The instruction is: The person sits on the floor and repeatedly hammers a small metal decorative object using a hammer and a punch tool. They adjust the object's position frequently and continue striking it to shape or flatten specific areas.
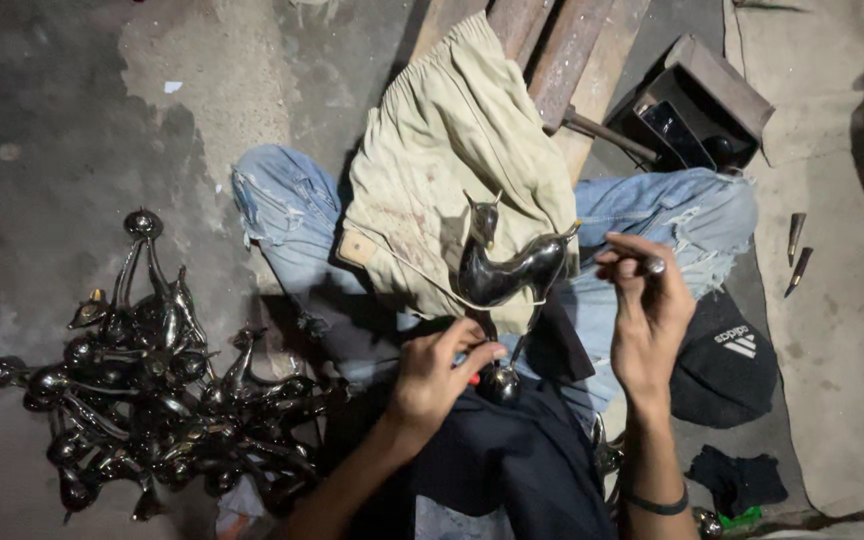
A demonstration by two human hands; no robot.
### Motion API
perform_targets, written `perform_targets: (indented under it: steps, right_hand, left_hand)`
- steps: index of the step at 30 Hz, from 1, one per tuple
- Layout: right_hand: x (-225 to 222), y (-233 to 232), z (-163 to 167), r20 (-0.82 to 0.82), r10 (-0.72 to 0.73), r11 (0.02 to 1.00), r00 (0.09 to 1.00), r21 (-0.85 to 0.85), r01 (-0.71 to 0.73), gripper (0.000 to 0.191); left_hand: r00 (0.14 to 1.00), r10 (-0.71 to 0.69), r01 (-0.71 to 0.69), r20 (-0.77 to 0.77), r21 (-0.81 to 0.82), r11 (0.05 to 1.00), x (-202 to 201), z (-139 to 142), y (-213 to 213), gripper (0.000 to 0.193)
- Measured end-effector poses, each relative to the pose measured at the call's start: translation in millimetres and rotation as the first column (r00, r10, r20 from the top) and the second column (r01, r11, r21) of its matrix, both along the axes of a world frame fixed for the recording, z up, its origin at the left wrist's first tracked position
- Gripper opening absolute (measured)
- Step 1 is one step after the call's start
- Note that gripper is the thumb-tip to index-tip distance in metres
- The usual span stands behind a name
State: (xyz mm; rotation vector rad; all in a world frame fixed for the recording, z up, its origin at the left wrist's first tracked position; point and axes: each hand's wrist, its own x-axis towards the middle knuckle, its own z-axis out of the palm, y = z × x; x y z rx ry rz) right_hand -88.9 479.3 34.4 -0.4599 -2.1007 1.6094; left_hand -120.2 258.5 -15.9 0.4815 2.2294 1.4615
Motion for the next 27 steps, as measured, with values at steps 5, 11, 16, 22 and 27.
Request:
perform_targets:
  steps: [5, 11, 16, 22, 27]
  right_hand:
    - [-14.3, -10.1, 9.2, 0.193, 0.051, 0.977, 0.98, 0.195, -0.09, 0.019]
    - [-21.2, -20.1, 3.9, 0.199, 0.029, 0.983, 0.98, 0.172, -0.064, 0.033]
    - [-4.6, -16.9, 2.6, 0.21, 0.097, 0.964, 0.973, 0.225, -0.144, 0.032]
    - [21.0, -24.3, 18.0, 0.296, 0.204, 0.94, 0.933, 0.206, -0.271, 0.03]
    - [27.9, -40.6, 31.5, 0.283, 0.122, 0.9, 0.951, 0.372, -0.226, 0.042]
  left_hand:
    - [0.981, 0.057, -0.086, 0.188, 0.15, 0.985, 0.8, 2.8, 3.2, 0.025]
    - [0.994, 0.073, -0.068, -0.078, 0.068, 0.995, 0.6, -27.2, 3.4, 0.025]
    - [1.0, 0.013, -0.013, -0.022, -0.01, 1.0, 10.7, -63.1, -0.7, 0.026]
    - [0.998, -0.024, 0.021, 0.049, 0.078, 0.997, 23.2, -69.6, -18.1, 0.025]
    - [0.964, -0.063, 0.027, 0.259, 0.14, 0.99, 23.9, -59.2, -28.9, 0.027]
